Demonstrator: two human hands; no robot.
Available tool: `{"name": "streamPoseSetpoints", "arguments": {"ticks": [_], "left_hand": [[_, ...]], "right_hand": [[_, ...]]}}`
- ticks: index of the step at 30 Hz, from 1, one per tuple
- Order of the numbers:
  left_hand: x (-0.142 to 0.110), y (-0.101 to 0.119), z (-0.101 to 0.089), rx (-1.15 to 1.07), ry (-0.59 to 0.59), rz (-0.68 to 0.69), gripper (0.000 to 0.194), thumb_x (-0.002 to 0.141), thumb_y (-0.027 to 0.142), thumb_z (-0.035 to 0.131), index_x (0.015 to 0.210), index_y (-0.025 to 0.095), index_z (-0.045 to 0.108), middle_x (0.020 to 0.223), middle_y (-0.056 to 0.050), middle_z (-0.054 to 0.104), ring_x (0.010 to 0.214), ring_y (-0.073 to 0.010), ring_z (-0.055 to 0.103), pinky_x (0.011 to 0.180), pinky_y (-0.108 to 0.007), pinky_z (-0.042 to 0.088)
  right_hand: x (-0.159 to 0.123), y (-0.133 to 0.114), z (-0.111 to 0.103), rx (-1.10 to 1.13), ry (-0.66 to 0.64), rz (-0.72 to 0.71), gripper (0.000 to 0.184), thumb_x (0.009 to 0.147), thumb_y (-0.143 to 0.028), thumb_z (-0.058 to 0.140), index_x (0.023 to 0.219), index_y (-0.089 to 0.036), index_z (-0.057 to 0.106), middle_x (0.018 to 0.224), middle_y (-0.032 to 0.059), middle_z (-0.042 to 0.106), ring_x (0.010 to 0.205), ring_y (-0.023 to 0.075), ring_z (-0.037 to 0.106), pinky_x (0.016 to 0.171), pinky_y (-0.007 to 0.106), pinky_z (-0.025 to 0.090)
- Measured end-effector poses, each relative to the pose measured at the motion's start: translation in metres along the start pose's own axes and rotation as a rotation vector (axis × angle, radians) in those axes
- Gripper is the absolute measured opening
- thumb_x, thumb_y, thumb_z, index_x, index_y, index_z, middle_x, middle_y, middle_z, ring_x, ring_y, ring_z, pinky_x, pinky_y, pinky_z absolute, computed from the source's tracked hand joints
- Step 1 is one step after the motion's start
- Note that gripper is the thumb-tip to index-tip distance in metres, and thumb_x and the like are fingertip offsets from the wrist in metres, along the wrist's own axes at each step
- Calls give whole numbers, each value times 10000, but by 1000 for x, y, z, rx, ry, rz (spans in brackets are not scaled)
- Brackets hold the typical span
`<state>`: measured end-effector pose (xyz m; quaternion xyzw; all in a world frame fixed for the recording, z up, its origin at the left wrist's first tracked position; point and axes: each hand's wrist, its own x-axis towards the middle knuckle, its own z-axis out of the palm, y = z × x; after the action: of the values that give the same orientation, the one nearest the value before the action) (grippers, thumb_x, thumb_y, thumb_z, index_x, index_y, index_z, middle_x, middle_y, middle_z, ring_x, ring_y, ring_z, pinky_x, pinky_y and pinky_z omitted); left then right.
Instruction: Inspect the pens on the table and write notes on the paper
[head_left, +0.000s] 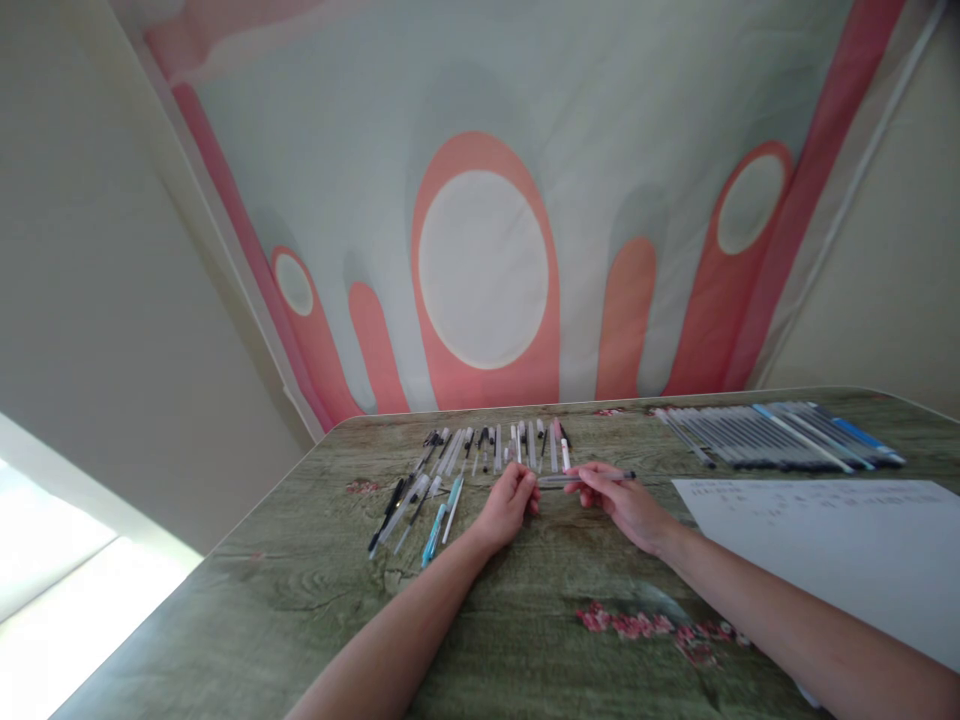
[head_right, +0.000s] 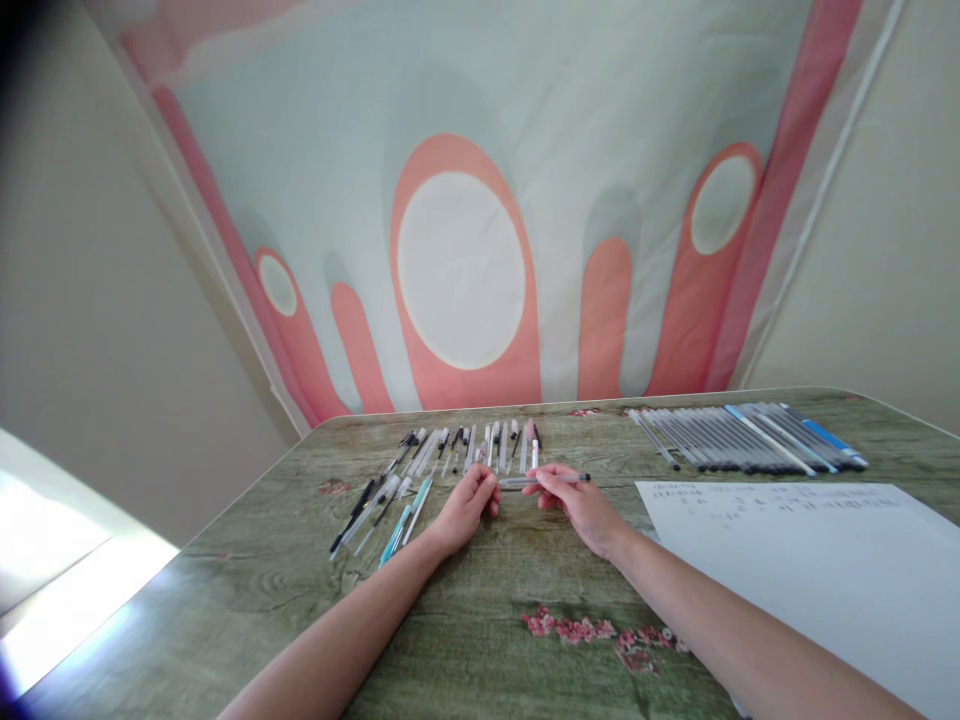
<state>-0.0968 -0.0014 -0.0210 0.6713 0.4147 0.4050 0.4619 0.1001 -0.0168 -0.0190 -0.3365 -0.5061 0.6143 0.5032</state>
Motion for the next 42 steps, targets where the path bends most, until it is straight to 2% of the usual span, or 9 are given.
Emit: {"name": "streamPoseSetpoints", "arguments": {"ticks": [15, 24, 28, 32, 36, 37, 40, 42], "left_hand": [[0, -3, 2, -12, 9, 18, 250, 824, 422, 366, 785, 176, 396, 656, 29, 495, 523, -67, 467, 530, -201, 380], [4, 3, -1, -25, 49, -45, 284, 813, 436, 364, 793, 162, 433, 642, 18, 515, 511, -73, 475, 514, -201, 389], [13, 12, -25, 63, 133, -97, 264, 767, 417, 440, 776, 154, 460, 648, 12, 541, 503, -72, 475, 500, -195, 378], [18, 33, -67, 279, 201, -27, 277, 734, 417, 471, 732, 142, 511, 613, 8, 546, 526, -86, 482, 516, -197, 372], [14, 52, -108, 558, 226, -54, 344, 748, 452, 419, 702, 134, 542, 590, 2, 559, 536, -104, 495, 542, -211, 380], [11, 54, -116, 651, 218, -82, 344, 751, 440, 414, 714, 130, 557, 601, -3, 570, 554, -113, 509, 551, -214, 382], [4, 55, -137, 1019, 83, -309, 241, 718, 329, 451, 697, 144, 604, 649, -16, 618, 621, -131, 549, 573, -209, 384], [1, 51, -146, 1123, 69, -403, 143, 652, 249, 508, 629, 153, 611, 649, -35, 633, 647, -153, 564, 584, -217, 386]], "right_hand": [[-2, 0, 1, -58, -1, -13, 249, 762, -386, 535, 874, -180, 621, 820, 37, 641, 648, 121, 499, 641, 278, 383], [2, 2, -2, 92, 47, 37, 284, 719, -394, 580, 896, -182, 646, 802, 51, 649, 602, 113, 498, 576, 255, 390], [5, 7, -5, 154, 63, 50, 261, 724, -376, 576, 880, -181, 651, 798, 53, 652, 589, 111, 496, 562, 248, 392], [6, 7, -7, 210, 45, 58, 305, 767, -400, 499, 895, -169, 652, 801, 69, 653, 588, 120, 498, 573, 261, 397], [6, 4, -8, 220, 25, 74, 377, 798, -437, 415, 899, -163, 654, 822, 84, 654, 587, 129, 504, 589, 274, 403], [6, 4, -8, 210, 26, 76, 386, 796, -446, 409, 897, -164, 653, 830, 86, 655, 585, 132, 506, 590, 278, 404], [7, 5, -10, 191, 28, 78, 397, 789, -458, 409, 901, -164, 651, 850, 92, 655, 584, 138, 511, 594, 287, 408], [7, 6, -10, 200, 21, 81, 391, 788, -452, 415, 901, -162, 652, 845, 92, 657, 585, 137, 510, 594, 286, 407]]}}
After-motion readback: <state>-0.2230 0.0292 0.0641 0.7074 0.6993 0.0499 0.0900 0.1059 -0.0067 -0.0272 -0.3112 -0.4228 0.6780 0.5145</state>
